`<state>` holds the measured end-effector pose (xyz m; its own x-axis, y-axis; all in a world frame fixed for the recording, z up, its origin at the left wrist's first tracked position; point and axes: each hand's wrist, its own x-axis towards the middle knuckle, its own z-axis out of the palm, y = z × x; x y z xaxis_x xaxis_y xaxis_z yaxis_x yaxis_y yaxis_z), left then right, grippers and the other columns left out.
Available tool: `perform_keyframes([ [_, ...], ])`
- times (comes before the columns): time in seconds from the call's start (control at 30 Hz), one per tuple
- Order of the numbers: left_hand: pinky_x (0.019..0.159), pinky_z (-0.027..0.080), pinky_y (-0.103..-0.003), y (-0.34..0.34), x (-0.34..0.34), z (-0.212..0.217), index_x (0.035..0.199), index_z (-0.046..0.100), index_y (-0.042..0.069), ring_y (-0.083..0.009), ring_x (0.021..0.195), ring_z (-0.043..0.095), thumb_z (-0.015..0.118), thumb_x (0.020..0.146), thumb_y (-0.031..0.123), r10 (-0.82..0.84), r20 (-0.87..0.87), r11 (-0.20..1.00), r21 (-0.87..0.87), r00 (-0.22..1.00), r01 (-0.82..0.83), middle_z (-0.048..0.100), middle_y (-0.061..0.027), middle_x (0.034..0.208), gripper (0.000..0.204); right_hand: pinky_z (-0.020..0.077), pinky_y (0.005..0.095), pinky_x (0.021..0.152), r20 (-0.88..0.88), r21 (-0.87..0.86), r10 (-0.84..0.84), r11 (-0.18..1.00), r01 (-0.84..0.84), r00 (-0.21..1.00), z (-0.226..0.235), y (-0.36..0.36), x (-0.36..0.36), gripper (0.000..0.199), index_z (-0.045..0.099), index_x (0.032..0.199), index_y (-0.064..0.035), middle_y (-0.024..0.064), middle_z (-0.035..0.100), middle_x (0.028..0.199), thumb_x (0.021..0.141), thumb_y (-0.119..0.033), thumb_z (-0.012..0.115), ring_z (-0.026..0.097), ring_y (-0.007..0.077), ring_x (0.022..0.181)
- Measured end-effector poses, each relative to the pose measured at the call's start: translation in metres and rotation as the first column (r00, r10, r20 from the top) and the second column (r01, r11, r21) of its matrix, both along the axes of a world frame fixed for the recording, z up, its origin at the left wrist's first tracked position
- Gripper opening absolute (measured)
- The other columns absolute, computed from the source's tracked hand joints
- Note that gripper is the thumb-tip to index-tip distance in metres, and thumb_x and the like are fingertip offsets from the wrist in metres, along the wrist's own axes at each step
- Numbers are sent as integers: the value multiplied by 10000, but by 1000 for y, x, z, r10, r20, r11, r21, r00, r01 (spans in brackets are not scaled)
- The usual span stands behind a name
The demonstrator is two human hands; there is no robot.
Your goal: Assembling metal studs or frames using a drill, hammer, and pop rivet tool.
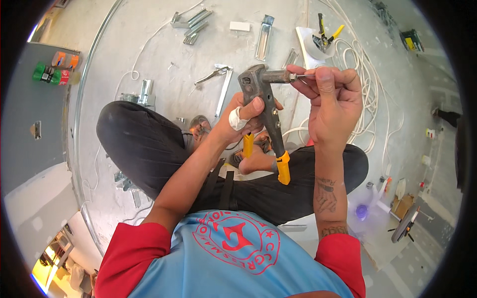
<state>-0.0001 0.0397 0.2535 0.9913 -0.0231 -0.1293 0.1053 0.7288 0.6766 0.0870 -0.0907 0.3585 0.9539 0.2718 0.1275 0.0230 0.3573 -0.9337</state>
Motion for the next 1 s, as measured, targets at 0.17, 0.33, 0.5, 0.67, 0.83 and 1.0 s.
perform_keyframes([
  [0.17, 428, 250, -206, 3, 1, 3, 1037, 691, -24, -23, 426, 387, 689, 881, 576, -1, -18, 999, 37, 1000, 2, 519, 43, 567, 620, 649, 376, 744, 10, -78, 3, 997, -3, 1000, 6, -1, 2, 120, 517, 922, -39, 106, 670, 907, 976, -59, 622, 731, 335, 914],
  [0.33, 428, 254, -205, 7, 5, 3, 1027, 704, -8, -16, 436, 392, 695, 892, 545, 4, -37, 995, 97, 999, -1, 567, 26, 615, 569, 624, 350, 796, 90, -218, 21, 976, -1, 996, 7, 1, 8, 157, 515, 919, -36, 106, 668, 939, 956, -71, 663, 725, 306, 944],
  [0.5, 414, 274, -216, 10, 1, -4, 1023, 705, -6, -22, 411, 384, 701, 889, 542, 33, -58, 993, 119, 998, -26, 629, -13, 683, 563, 558, 312, 847, 107, -289, 48, 957, -15, 993, -12, -6, 4, 151, 563, 1037, -20, 93, 651, 1005, 942, -48, 677, 677, 216, 1025],
  [0.67, 404, 286, -215, 26, 9, 5, 1075, 665, -4, -31, 385, 349, 626, 913, 609, 152, -27, 987, 55, 988, -151, 487, 40, 548, 635, 499, 290, 773, -13, -607, 299, 756, -245, 954, -27, -7, -1, 313, 622, 1118, -29, 63, 639, 989, 977, -306, 653, 603, 130, 879],
  [0.83, 446, 351, -244, 57, 14, 14, 964, 650, 20, -50, 435, 404, 599, 916, 645, 202, -61, 962, 201, 978, -186, 491, 31, 560, 629, 476, 242, 558, -500, -601, 431, 452, -659, 751, -38, 4, -13, 434, 653, 1012, 8, -3, 592, 740, 979, -424, 629, 556, 58, 606],
  [1.0, 568, 431, -273, 88, 11, 7, 839, 596, 23, -96, 642, 538, 629, 879, 675, 143, -55, 753, 654, 988, -72, 543, -6, 655, 654, 415, 210, 473, -525, -458, 391, 619, -638, 756, -34, -17, -2, 555, 622, 859, -15, -30, 468, 550, 990, -549, 547, 441, 55, 436],
])
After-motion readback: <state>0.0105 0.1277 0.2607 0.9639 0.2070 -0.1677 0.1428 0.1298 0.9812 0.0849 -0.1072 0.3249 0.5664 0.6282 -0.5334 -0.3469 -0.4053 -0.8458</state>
